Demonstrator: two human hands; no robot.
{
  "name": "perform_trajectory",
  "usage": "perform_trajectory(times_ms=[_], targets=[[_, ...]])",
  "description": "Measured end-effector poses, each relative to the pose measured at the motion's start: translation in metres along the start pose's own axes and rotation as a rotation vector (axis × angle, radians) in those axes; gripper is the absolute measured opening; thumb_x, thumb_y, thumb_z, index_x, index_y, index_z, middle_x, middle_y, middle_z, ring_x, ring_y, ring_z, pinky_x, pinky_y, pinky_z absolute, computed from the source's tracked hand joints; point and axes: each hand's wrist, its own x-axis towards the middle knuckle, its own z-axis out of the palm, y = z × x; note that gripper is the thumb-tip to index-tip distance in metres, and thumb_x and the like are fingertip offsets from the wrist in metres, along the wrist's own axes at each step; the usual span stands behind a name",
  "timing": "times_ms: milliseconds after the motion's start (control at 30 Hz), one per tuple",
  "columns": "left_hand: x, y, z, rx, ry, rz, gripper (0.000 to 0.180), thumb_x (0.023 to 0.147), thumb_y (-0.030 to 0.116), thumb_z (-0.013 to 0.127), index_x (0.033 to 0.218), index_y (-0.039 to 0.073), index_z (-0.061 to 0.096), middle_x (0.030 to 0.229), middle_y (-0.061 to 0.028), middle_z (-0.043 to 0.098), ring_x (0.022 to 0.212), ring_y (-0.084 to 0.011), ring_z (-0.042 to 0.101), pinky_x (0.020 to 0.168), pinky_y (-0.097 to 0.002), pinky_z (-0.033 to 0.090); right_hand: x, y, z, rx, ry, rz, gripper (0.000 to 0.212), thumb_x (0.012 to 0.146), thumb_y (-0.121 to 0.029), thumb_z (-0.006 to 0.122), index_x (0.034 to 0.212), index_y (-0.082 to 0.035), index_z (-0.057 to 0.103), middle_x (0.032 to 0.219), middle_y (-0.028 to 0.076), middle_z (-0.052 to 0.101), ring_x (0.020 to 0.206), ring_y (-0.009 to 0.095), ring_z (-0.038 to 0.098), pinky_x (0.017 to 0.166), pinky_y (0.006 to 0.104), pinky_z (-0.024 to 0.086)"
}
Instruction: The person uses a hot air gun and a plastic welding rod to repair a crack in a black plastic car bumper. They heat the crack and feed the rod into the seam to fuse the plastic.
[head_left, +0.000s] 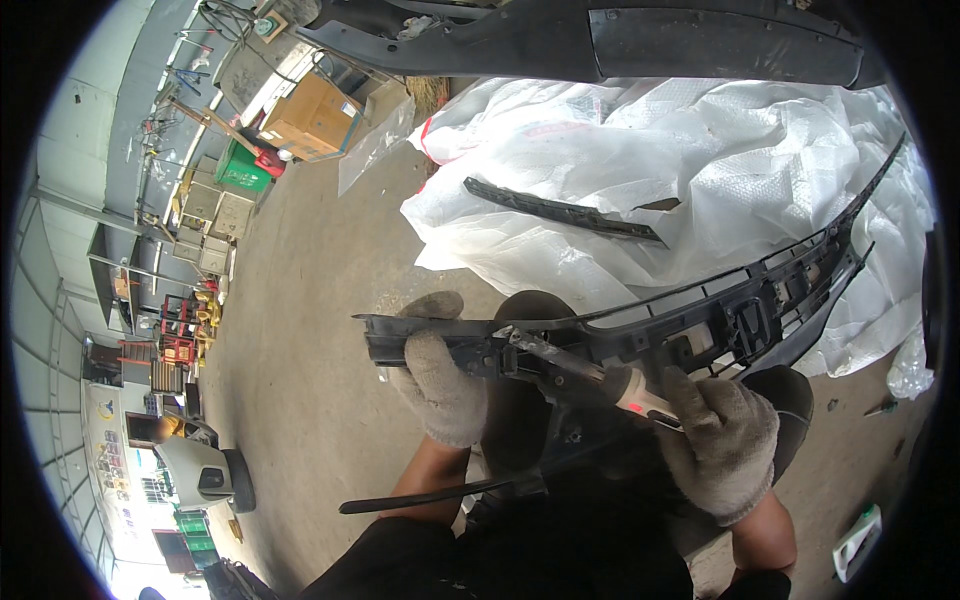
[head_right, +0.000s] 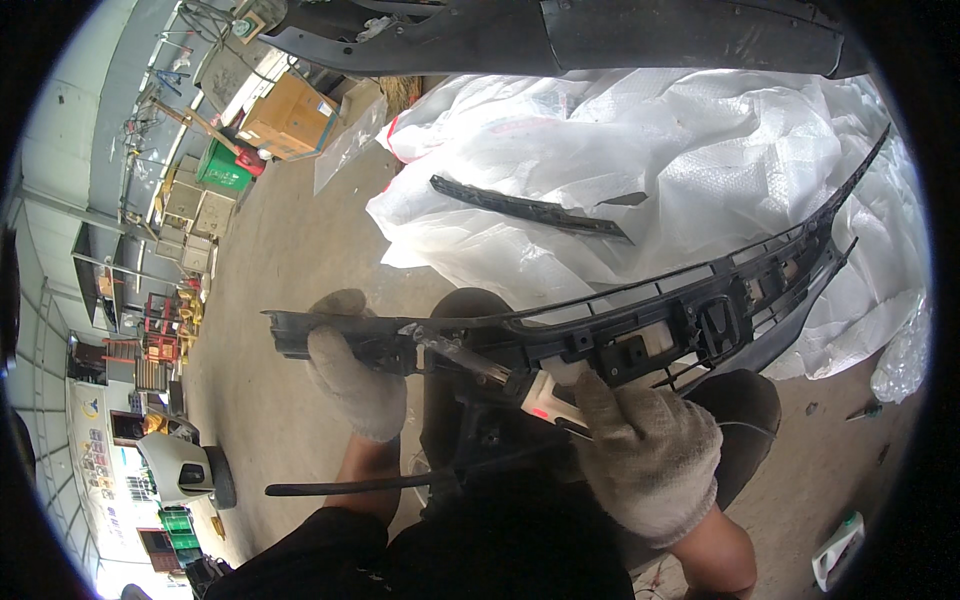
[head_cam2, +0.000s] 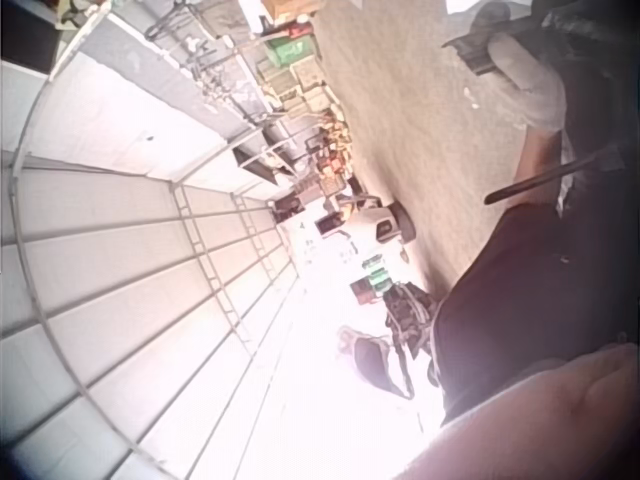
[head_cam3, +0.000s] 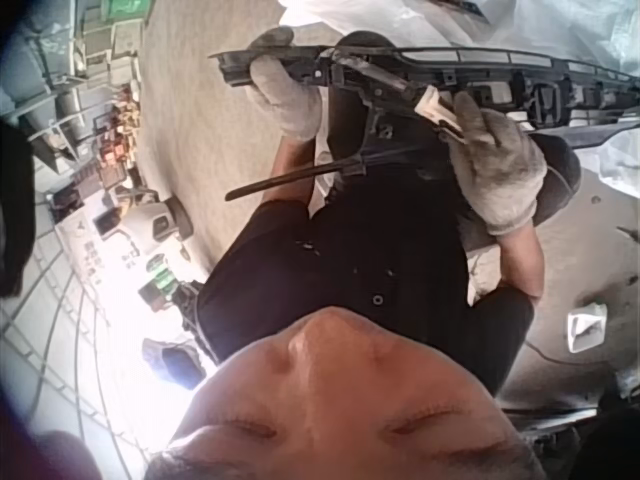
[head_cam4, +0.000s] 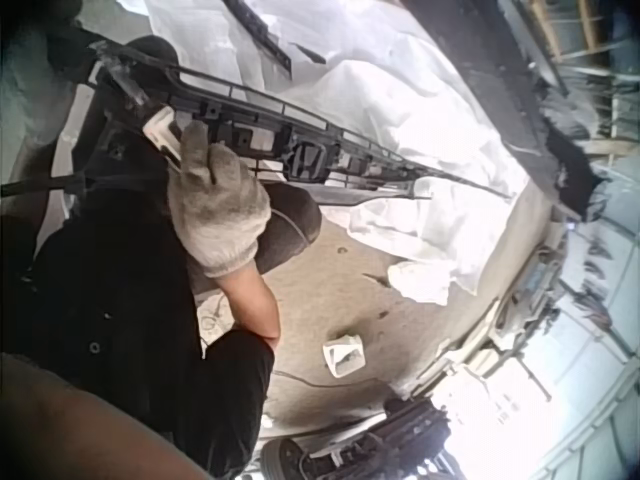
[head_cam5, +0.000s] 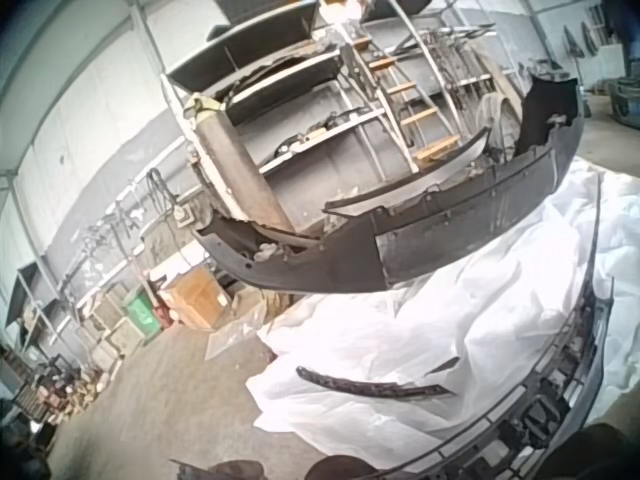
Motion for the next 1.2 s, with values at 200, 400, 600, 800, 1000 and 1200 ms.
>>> perform_trajectory(times_ms=[200,400,600,800,1000,1200], targets=[[0.0,0.003,0.0,0.014,-0.039,0.001,0.064,0.088,0.061,0.052,0.109,0.0,0.054,0.095,-0.0074,0.053,0.085,-0.0154,0.053,0.074,-0.0285,0.046,0.002,0.0,0.001,0.04,-0.035,0.022,0.074,0.061,-0.014,0.08,0.129,-0.007,0.052,0.085,0.006,0.055,0.061,0.017,0.058,0.046,0.0314,0.046],[-0.001,0.002,0.0,0.031,-0.023,-0.022,0.065,0.088,0.062,0.051,0.111,0.001,0.053,0.099,-0.0075,0.052,0.089,-0.0154,0.052,0.077,-0.029,0.046,0.003,-0.007,-0.001,0.096,-0.058,0.126,0.058,0.064,-0.01,0.075,0.119,-0.006,0.059,0.084,0.008,0.058,0.066,0.025,0.059,0.055,0.0376,0.045],[0.0,0.003,-0.001,0.01,-0.03,0.003,0.063,0.09,0.06,0.051,0.112,0.001,0.053,0.099,-0.0076,0.052,0.089,-0.0156,0.052,0.078,-0.0293,0.046,0.004,-0.005,0.002,0.101,-0.049,0.118,0.058,0.063,-0.011,0.075,0.118,-0.005,0.059,0.083,0.008,0.057,0.066,0.025,0.058,0.055,0.0375,0.044],[-0.001,0.002,0.001,0.002,-0.025,-0.003,0.063,0.089,0.059,0.053,0.112,0.001,0.053,0.099,-0.0074,0.052,0.089,-0.0159,0.052,0.078,-0.0295,0.046,0.002,-0.003,0.001,0.071,-0.065,0.127,0.058,0.063,-0.012,0.075,0.118,-0.006,0.059,0.083,0.007,0.057,0.065,0.025,0.058,0.055,0.0376,0.043],[0.001,-0.006,-0.001,0.002,-0.025,0.038,0.062,0.089,0.059,0.053,0.111,0.001,0.053,0.098,-0.007,0.053,0.088,-0.0156,0.053,0.076,-0.0294,0.046,0.003,-0.001,0.006,0.093,-0.041,0.113,0.056,0.063,-0.014,0.075,0.116,-0.005,0.06,0.081,0.007,0.056,0.066,0.025,0.057,0.055,0.0376,0.043],[0.001,-0.004,-0.003,0.009,-0.045,0.023,0.062,0.089,0.059,0.052,0.11,0.0,0.053,0.095,-0.0067,0.053,0.085,-0.015,0.053,0.074,-0.0272,0.046,0.008,0.0,0.002,0.096,-0.067,0.137,0.053,0.064,-0.013,0.076,0.115,-0.005,0.061,0.08,0.007,0.056,0.064,0.025,0.058,0.054,0.0366,0.044]])
